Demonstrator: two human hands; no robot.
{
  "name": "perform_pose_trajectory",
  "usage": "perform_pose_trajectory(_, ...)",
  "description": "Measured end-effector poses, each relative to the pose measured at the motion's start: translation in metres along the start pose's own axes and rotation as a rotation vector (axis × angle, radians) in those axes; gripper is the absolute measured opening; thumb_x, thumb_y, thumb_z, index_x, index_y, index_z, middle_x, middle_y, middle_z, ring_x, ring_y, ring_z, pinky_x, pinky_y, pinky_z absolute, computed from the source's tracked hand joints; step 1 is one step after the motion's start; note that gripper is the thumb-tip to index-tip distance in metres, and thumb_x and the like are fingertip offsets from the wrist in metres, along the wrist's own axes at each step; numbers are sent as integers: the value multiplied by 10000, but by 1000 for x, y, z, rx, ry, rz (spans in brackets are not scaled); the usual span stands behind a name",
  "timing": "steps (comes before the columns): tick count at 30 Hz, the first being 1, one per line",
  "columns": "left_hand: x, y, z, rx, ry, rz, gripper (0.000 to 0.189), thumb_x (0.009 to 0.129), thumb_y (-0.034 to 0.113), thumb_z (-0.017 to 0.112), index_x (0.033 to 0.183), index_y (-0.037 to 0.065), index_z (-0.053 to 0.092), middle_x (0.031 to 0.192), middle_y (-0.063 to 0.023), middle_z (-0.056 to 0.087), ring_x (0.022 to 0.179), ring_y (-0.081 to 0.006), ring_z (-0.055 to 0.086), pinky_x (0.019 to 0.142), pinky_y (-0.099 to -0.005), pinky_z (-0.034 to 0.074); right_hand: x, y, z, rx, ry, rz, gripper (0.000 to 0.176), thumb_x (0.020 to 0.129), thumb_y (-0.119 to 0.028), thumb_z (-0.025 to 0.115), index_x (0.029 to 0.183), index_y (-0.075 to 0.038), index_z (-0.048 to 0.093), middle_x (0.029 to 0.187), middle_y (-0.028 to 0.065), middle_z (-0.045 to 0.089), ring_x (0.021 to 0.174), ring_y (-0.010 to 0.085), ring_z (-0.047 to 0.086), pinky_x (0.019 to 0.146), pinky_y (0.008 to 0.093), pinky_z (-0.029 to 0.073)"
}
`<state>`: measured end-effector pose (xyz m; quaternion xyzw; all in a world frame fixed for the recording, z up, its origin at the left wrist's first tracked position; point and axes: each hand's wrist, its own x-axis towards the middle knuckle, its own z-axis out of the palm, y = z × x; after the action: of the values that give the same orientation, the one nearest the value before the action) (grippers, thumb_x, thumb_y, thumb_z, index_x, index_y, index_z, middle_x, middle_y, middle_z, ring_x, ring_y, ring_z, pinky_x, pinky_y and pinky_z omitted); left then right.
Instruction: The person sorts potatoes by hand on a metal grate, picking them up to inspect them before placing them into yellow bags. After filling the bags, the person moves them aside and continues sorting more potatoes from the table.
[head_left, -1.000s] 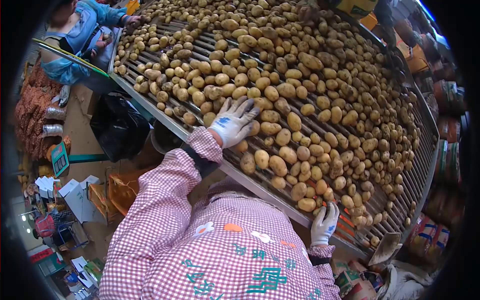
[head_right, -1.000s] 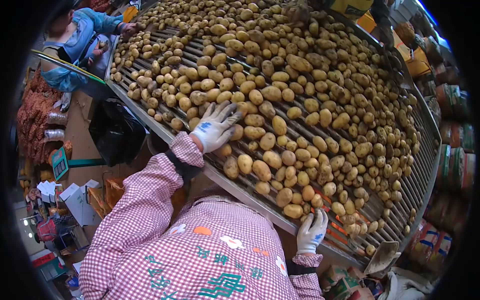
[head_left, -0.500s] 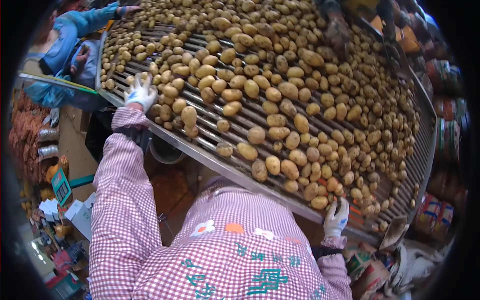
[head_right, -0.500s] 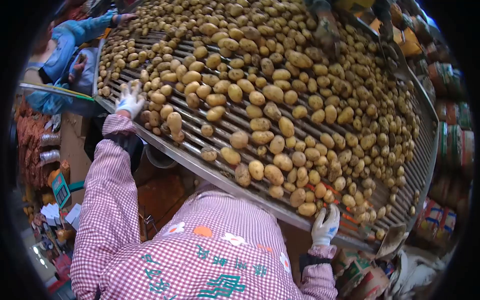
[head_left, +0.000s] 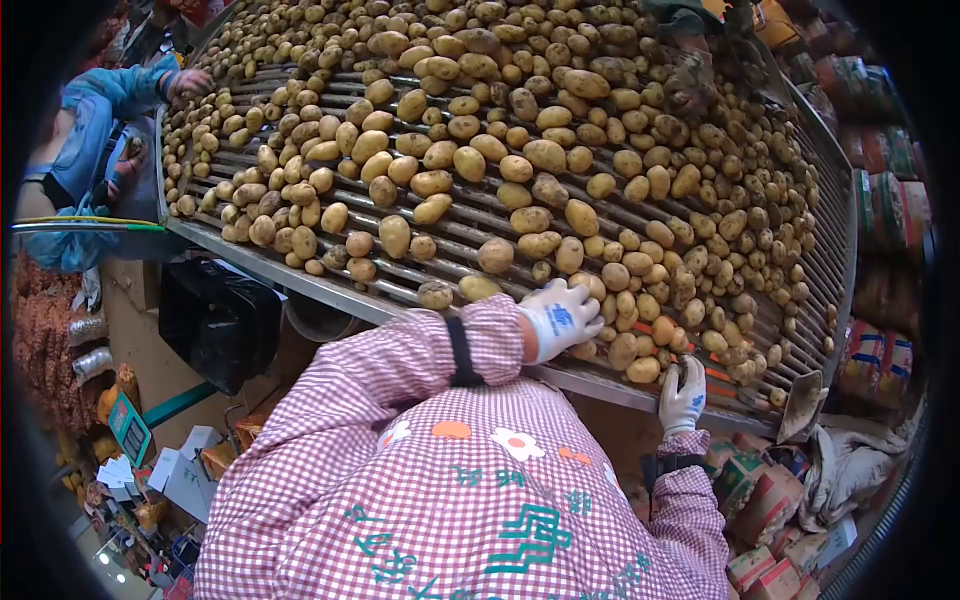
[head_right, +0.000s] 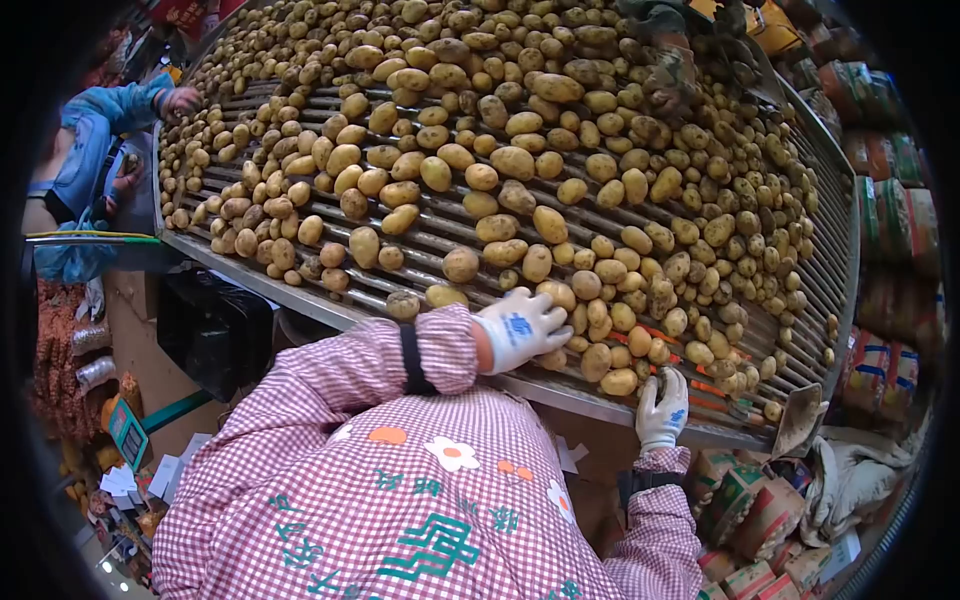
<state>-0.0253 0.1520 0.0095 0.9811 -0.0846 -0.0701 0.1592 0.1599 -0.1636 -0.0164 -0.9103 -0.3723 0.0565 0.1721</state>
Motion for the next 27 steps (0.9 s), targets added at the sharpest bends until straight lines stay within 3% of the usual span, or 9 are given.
perform_pose_trajectory(3, 10, -7, 1, -70, -81, 13, 462, 874, 244, 687, 1317, 132, 627, 1196, -88, 624, 1132, -287, 596, 877, -433, 523, -1, -1, -2, -10, 3, -12, 253, 967, -122, 624, 1176, 19, 610, 1193, 215, 631, 1112, 400, 606, 996, 454, 478)
perform_pose_trajectory(6, -29, -30, -37, -415, 10, -148, 545, 842, 307, 709, 1346, 125, 605, 1140, -163, 620, 1074, -353, 615, 908, -463, 521, -1, 0, -1, -11, 14, -6, 268, 950, -140, 636, 1169, 12, 611, 1190, 214, 633, 1113, 406, 605, 993, 466, 480)
perform_pose_trajectory(9, -70, -57, -73, -282, 72, -399, 547, 822, 290, 710, 1337, 136, 608, 1082, -181, 624, 1030, -384, 617, 879, -489, 528, -4, -3, -2, -11, 25, 18, 279, 928, -144, 652, 1162, 2, 614, 1194, 212, 637, 1117, 410, 606, 988, 479, 482)
perform_pose_trajectory(14, -78, -84, -68, -201, -339, -593, 611, 916, 211, 639, 1508, 189, 485, 1388, -212, 515, 1176, -375, 638, 963, -469, 543, -2, 0, 0, -26, 82, 14, 279, 914, -117, 654, 1166, -2, 627, 1208, 207, 640, 1135, 400, 611, 999, 476, 483)
perform_pose_trajectory(16, -70, -92, -63, -226, -360, -596, 608, 920, 186, 625, 1511, 184, 480, 1412, -215, 507, 1176, -377, 642, 966, -474, 541, 3, -6, -1, 42, 163, 93, 287, 912, -81, 656, 1187, 0, 639, 1214, 215, 640, 1133, 400, 617, 986, 476, 495)
perform_pose_trajectory(19, -80, -98, -53, -321, -283, -651, 628, 923, 162, 617, 1529, 156, 450, 1454, -232, 495, 1184, -389, 639, 983, -467, 530, 50, -67, -7, -84, 351, -162, 303, 912, -23, 641, 1210, 26, 630, 1248, 224, 628, 1160, 389, 616, 985, 470, 513)
perform_pose_trajectory(23, -132, -97, -33, -916, 239, -496, 766, 924, 297, 694, 1570, 76, 346, 1366, -202, 573, 1249, -360, 593, 1071, -415, 475, 138, -184, 19, 291, 235, -313, 294, 909, -1, 632, 1198, 52, 655, 1329, 236, 589, 1232, 386, 578, 1049, 457, 476)
perform_pose_trajectory(25, -152, -85, -21, -1507, 429, -477, 724, 943, 302, 693, 1540, 40, 378, 1312, -168, 609, 1161, -316, 629, 1033, -414, 506, 182, -234, 39, 486, 33, -358, 327, 909, -35, 657, 1228, 41, 650, 1324, 245, 594, 1216, 407, 587, 1056, 438, 473)
perform_pose_trajectory(27, -181, -61, -43, -2309, 532, -590, 653, 966, 307, 673, 1505, 36, 422, 1296, -147, 618, 1037, -283, 660, 960, -416, 552, 222, -266, 74, 336, -6, -510, 364, 927, -104, 644, 1261, 41, 625, 1297, 253, 620, 1246, 417, 570, 1076, 451, 457)
